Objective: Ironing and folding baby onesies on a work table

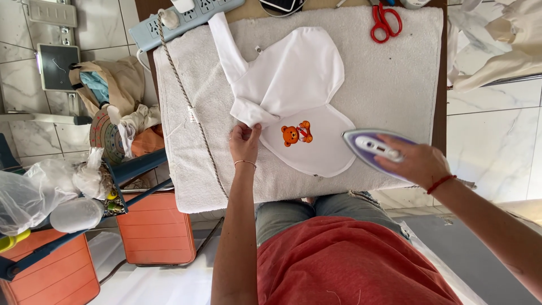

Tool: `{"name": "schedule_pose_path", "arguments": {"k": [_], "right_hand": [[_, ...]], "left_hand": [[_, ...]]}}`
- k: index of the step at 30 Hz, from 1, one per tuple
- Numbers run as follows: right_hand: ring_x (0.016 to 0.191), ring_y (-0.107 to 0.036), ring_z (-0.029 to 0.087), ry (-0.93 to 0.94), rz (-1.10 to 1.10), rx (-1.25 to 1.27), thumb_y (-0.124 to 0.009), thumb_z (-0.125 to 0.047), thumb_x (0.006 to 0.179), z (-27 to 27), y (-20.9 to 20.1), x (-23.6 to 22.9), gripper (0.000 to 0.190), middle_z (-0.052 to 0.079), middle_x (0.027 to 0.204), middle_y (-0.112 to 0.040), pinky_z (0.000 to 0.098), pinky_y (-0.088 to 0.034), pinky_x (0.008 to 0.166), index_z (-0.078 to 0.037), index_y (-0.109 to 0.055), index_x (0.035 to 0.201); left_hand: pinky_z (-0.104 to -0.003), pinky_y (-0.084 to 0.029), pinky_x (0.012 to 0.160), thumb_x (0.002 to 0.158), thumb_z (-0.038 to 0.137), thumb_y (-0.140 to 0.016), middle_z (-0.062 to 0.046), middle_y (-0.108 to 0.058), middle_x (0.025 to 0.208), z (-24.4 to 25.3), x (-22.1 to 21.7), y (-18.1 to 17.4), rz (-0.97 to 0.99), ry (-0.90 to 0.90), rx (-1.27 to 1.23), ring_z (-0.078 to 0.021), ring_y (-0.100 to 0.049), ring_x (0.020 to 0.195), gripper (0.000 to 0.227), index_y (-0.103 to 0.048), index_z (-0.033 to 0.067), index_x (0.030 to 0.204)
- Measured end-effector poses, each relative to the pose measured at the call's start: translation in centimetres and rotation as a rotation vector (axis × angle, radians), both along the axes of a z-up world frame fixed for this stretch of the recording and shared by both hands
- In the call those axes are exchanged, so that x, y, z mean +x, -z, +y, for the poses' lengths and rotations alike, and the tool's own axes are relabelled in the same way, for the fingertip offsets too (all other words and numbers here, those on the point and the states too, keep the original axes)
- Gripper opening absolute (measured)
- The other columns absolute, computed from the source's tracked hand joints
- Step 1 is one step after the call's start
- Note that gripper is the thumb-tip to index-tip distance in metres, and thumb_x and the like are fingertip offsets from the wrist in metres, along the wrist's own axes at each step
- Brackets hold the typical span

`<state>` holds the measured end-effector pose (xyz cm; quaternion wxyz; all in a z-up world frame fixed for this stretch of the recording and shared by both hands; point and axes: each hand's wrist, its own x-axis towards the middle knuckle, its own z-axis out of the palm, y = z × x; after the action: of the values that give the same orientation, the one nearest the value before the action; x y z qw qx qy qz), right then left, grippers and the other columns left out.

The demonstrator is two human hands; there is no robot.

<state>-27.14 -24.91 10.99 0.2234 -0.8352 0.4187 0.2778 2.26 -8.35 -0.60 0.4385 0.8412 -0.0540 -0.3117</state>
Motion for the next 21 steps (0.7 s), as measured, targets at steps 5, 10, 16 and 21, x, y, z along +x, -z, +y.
{"name": "schedule_pose_path", "arguments": {"k": [5,10,16,21], "right_hand": [[0.054,-0.058,0.017,0.226,-0.093,-0.096,-0.054,-0.050,0.071,-1.1,-0.8,1.3,0.052,0.002,0.060,-0.062,0.0312,-0.049,0.055,-0.036,-0.052,0.120],[0.063,-0.060,0.025,0.291,-0.139,-0.126,-0.053,-0.050,0.072,-2.5,-0.9,2.8,0.052,0.006,0.071,-0.064,0.0372,-0.049,0.059,-0.033,-0.052,0.121],[0.074,-0.059,0.033,0.341,-0.161,-0.168,-0.052,-0.051,0.072,-3.4,-0.6,2.9,0.052,0.009,0.079,-0.064,0.0423,-0.047,0.067,-0.031,-0.053,0.120],[0.074,-0.059,0.035,0.385,-0.259,-0.262,-0.055,-0.049,0.075,-3.9,0.1,2.3,0.051,0.014,0.085,-0.064,0.0430,-0.046,0.062,-0.024,-0.055,0.120]], "left_hand": [[-0.023,-0.041,0.058,0.060,0.043,-0.069,0.003,-0.050,0.071,-0.2,-0.2,-0.3,0.020,-0.003,-0.005,-0.0093,-0.047,0.064,0.040,-0.053,0.0117,0.078],[-0.024,-0.038,0.053,0.063,0.014,-0.067,-0.001,-0.046,0.069,-0.8,-3.6,-3.4,-0.251,0.002,-0.049,-0.0114,-0.041,0.058,0.035,-0.044,0.0090,0.089],[-0.039,-0.036,0.072,0.075,0.022,-0.054,-0.005,-0.055,0.088,-1.5,-12.4,-3.9,-0.683,0.834,-0.049,-0.0247,-0.050,0.082,0.011,-0.055,0.0145,0.083],[-0.037,-0.038,0.075,0.061,0.054,-0.067,-0.008,-0.050,0.099,-1.9,-15.9,-1.6,-0.846,1.290,0.103,-0.0241,-0.050,0.086,0.052,-0.050,0.0156,0.092]]}}
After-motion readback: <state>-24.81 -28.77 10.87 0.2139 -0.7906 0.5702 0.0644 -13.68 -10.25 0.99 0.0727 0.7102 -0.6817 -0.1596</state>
